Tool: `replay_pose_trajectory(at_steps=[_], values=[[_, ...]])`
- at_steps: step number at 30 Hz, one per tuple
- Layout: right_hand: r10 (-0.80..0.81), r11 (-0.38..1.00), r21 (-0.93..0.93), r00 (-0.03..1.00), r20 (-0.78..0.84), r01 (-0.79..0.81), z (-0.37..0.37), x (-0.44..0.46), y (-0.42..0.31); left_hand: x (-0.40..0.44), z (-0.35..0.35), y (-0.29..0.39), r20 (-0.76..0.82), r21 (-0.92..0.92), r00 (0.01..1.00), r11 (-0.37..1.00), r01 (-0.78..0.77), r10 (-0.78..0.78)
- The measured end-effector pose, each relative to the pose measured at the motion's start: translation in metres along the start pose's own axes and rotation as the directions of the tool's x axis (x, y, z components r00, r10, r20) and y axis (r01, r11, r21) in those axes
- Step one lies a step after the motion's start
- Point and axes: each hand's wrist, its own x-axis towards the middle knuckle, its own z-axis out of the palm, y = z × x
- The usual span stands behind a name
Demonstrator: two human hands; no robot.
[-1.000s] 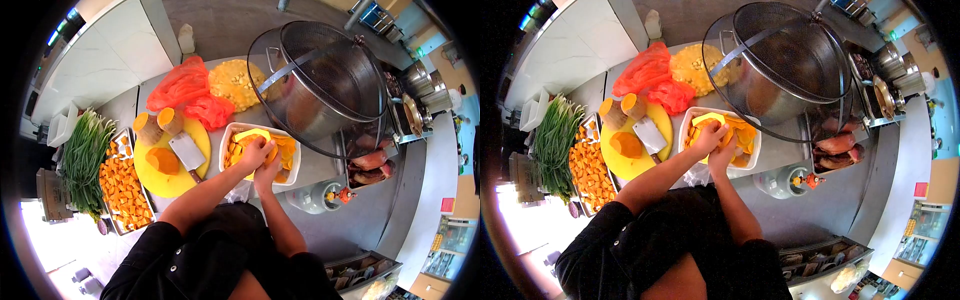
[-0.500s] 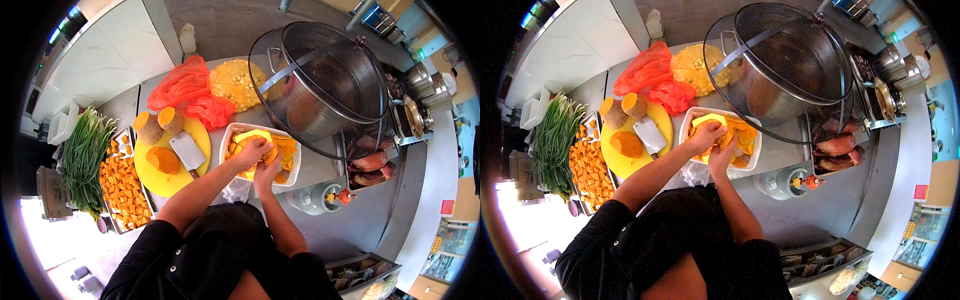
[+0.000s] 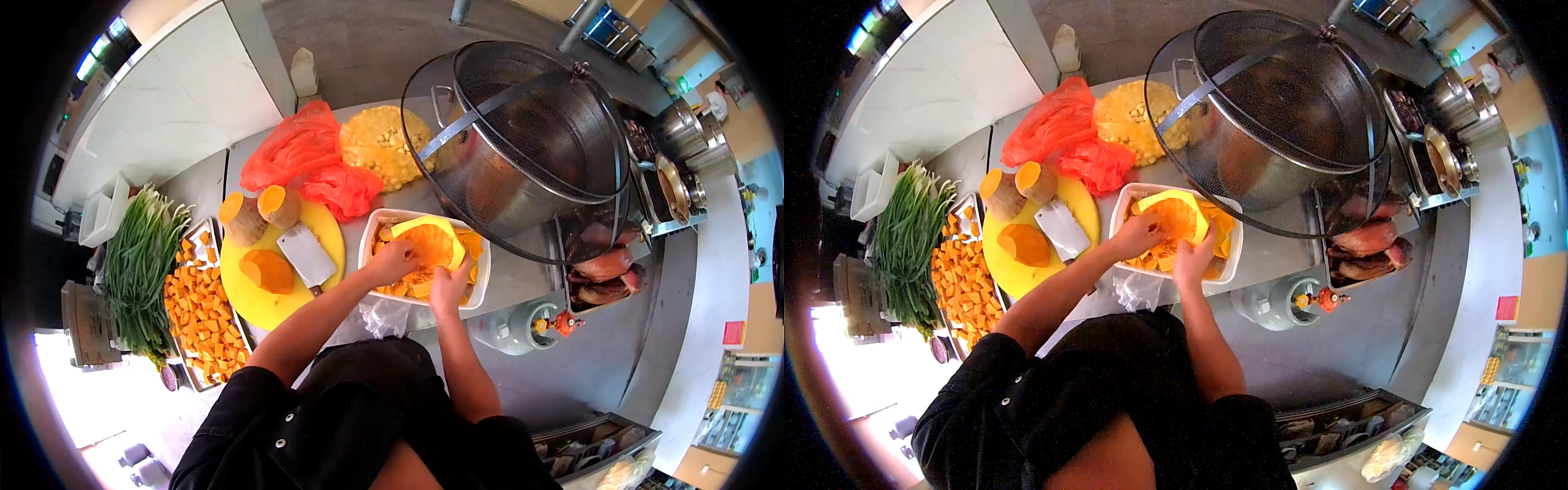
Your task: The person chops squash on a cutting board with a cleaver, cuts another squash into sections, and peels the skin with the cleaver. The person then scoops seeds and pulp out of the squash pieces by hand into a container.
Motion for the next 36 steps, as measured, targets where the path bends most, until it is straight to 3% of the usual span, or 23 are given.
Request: replay_pose_trajectory(at_steps=[1, 4, 5, 8, 10, 13, 16, 19, 22, 23, 26, 27, 30, 31, 34, 36], values=[[-0.044, 0.998, -0.039, 0.999, -0.021, 0.043, 0.001, 0.001, 0.002, -0.004, 0.006, -0.003, -0.146, -0.050, 0.986, 0.995, -0.082, 0.074], [-0.099, 0.994, -0.054, 0.995, -0.028, 0.098, -0.003, 0.000, -0.003, -0.006, 0.005, 0.045, -0.282, -0.061, 0.959, 0.998, 0.022, -0.038], [-0.095, 0.995, 0.033, 0.995, -0.006, 0.096, -0.001, -0.001, -0.005, 0.004, 0.019, 0.035, -0.242, -0.165, 0.970, 0.985, -0.043, 0.002], [-0.093, 0.962, 0.260, 0.995, 0.028, 0.083, 0.009, -0.003, -0.007, 0.015, 0.015, 0.075, 0.045, -0.253, 0.982, 0.949, 0.187, -0.182], [-0.082, 0.930, 0.359, 0.997, 0.003, 0.075, 0.016, -0.003, -0.004, 0.019, 0.019, 0.065, 0.052, -0.278, 0.994, 0.954, 0.109, -0.098], [-0.148, 0.978, 0.148, 0.989, 0.002, 0.146, 0.007, -0.009, -0.011, 0.019, 0.020, 0.050, 0.164, -0.286, 0.986, 0.955, 0.074, -0.028], [-0.153, 0.967, 0.213, 0.987, 0.042, 0.141, 0.005, -0.006, 0.018, 0.031, 0.016, 0.035, 0.338, -0.171, 0.939, 0.985, 0.003, 0.055], [-0.056, 0.942, 0.335, 0.996, 0.074, 0.028, 0.004, -0.013, 0.018, 0.036, 0.000, 0.037, 0.514, -0.103, 0.855, 0.995, -0.017, 0.067], [0.198, 0.666, 0.671, 0.945, 0.262, -0.325, -0.007, -0.015, -0.014, 0.046, 0.000, -0.009, 0.405, 0.116, 0.820, 0.866, -0.486, 0.405], [0.208, 0.684, 0.660, 0.951, 0.231, -0.310, -0.005, -0.009, -0.022, 0.032, -0.023, 0.016, 0.437, 0.234, 0.891, 0.941, -0.244, 0.123], [0.237, 0.753, 0.597, 0.960, 0.148, -0.278, -0.009, -0.015, -0.028, 0.004, -0.008, -0.008, 0.368, 0.451, 0.913, 0.825, -0.341, 0.176], [0.209, 0.784, 0.570, 0.969, 0.129, -0.245, -0.010, -0.012, -0.027, -0.007, -0.012, 0.016, 0.252, 0.555, 0.958, 0.791, -0.258, 0.135], [0.132, 0.874, 0.460, 0.988, 0.084, -0.156, -0.010, -0.002, -0.019, -0.014, -0.017, 0.034, 0.129, 0.543, 0.811, 0.644, -0.539, 0.570], [0.108, 0.901, 0.413, 0.991, 0.075, -0.130, -0.012, 0.000, -0.014, -0.013, -0.011, 0.027, 0.149, 0.617, 0.762, 0.543, -0.570, 0.630], [0.052, 0.944, 0.319, 0.992, 0.114, -0.086, -0.013, 0.002, -0.018, -0.011, 0.001, 0.007, 0.303, 0.574, 0.821, 0.595, -0.562, 0.484], [-0.086, 0.995, 0.066, 0.987, 0.133, 0.078, -0.013, -0.003, -0.036, -0.008, 0.003, -0.006, 0.282, 0.565, 0.809, 0.592, -0.574, 0.516]])
